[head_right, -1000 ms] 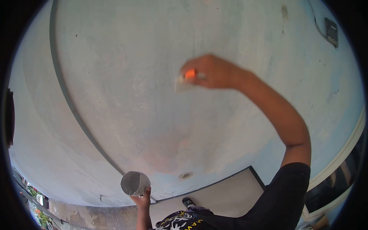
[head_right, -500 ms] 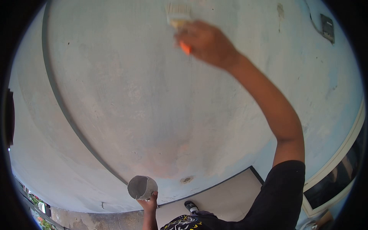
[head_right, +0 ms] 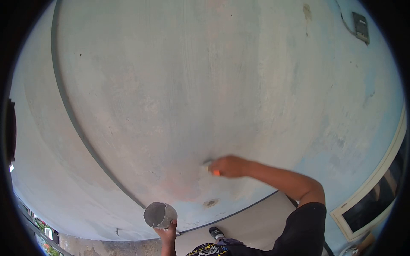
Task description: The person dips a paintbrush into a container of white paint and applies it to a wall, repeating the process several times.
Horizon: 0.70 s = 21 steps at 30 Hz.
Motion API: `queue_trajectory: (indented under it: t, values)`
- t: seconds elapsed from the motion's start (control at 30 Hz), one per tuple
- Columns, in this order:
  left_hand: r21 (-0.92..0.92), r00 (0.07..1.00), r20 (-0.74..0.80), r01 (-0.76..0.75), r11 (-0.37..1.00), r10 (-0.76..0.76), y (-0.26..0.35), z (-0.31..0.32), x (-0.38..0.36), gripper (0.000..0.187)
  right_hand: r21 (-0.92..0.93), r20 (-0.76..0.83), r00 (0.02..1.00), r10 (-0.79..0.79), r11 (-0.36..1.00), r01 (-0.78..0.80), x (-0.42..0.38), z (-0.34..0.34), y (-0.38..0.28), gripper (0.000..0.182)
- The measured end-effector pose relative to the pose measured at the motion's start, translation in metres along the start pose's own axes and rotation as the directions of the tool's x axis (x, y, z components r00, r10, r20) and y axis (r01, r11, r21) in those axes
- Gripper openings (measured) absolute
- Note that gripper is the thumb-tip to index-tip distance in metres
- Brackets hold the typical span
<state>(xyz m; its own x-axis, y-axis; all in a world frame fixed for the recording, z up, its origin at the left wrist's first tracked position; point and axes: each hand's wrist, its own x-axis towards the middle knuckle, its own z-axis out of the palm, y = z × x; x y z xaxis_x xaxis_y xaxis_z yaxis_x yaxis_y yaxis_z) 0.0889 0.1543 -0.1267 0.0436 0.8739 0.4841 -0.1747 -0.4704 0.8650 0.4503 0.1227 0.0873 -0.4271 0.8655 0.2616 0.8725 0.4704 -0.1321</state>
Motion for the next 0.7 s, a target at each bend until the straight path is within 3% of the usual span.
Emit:
queue_trajectory:
  t: [0.1, 0.17, 0.2, 0.27, 0.33, 0.37, 0.4, 0.47, 0.53, 0.6, 0.67, 0.7]
  values:
    - [-0.035, 1.0, -0.026, 0.015, 0.999, -0.016, 0.017, 0.006, 0.002, 0.086, 0.056, -0.054, 0.99, 0.127, 0.991, -0.124, 0.034, -0.139, -0.016, 0.032]
    - [-0.074, 0.999, -0.03, 0.009, 0.997, -0.011, 0.019, 0.006, 0.005, 0.085, -0.198, -0.192, 0.964, 0.183, 0.955, -0.221, 0.053, -0.213, -0.042, 0.028]
    - [-0.044, 1.0, -0.01, -0.003, 0.999, 0.003, 0.015, 0.002, 0.003, 0.085, -0.343, -0.28, 0.954, 0.111, 0.916, -0.207, 0.059, -0.241, -0.058, 0.026]
    - [-0.014, 1.0, 0.007, -0.025, 1.0, 0.026, 0.005, -0.001, 0.004, 0.085, -0.563, -0.456, 0.856, -0.243, 0.824, -0.066, 0.063, -0.291, -0.063, 0.026]
    - [-0.017, 1.0, -0.011, 0.0, 1.0, 0.0, -0.006, -0.003, -0.001, 0.088, -0.736, -0.495, 0.737, -0.461, 0.673, -0.073, 0.064, -0.33, -0.07, 0.024]
    - [-0.018, 1.0, -0.008, -0.001, 1.0, 0.001, -0.007, -0.002, -0.002, 0.088, -0.841, -0.478, 0.671, -0.567, 0.517, -0.162, 0.066, -0.345, -0.065, 0.026]
    - [-0.03, 1.0, -0.006, 0.002, 1.0, -0.002, -0.007, -0.002, -0.001, 0.089, -0.842, -0.477, 0.672, -0.566, 0.514, -0.165, 0.069, -0.357, -0.065, 0.026]
    - [-0.05, 1.0, -0.003, 0.002, 0.999, -0.002, -0.009, 0.0, 0.0, 0.09, -0.767, -0.622, 0.462, -0.632, 0.609, -0.2, 0.079, -0.371, -0.068, 0.017]
    - [-0.047, 0.996, -0.003, 0.089, 0.995, -0.089, -0.007, 0.001, 0.002, 0.099, -0.768, -0.621, 0.489, -0.612, 0.598, -0.228, 0.076, -0.361, -0.056, 0.02]
    - [-0.046, 0.999, -0.008, 0.049, 0.998, -0.049, -0.005, 0.002, 0.003, 0.095, -0.749, -0.613, 0.65, -0.45, 0.593, -0.296, 0.077, -0.335, -0.019, 0.025]
    - [-0.046, 1.0, -0.019, 0.01, 0.999, -0.011, -0.001, 0.005, 0.003, 0.091, -0.706, -0.596, 0.726, -0.344, 0.656, -0.268, 0.067, -0.286, -0.031, 0.024]
    - [-0.065, 1.0, -0.012, -0.002, 0.998, 0.001, 0.004, 0.007, 0.005, 0.089, -0.722, -0.528, 0.765, -0.368, 0.67, -0.175, 0.058, -0.26, -0.041, 0.022]
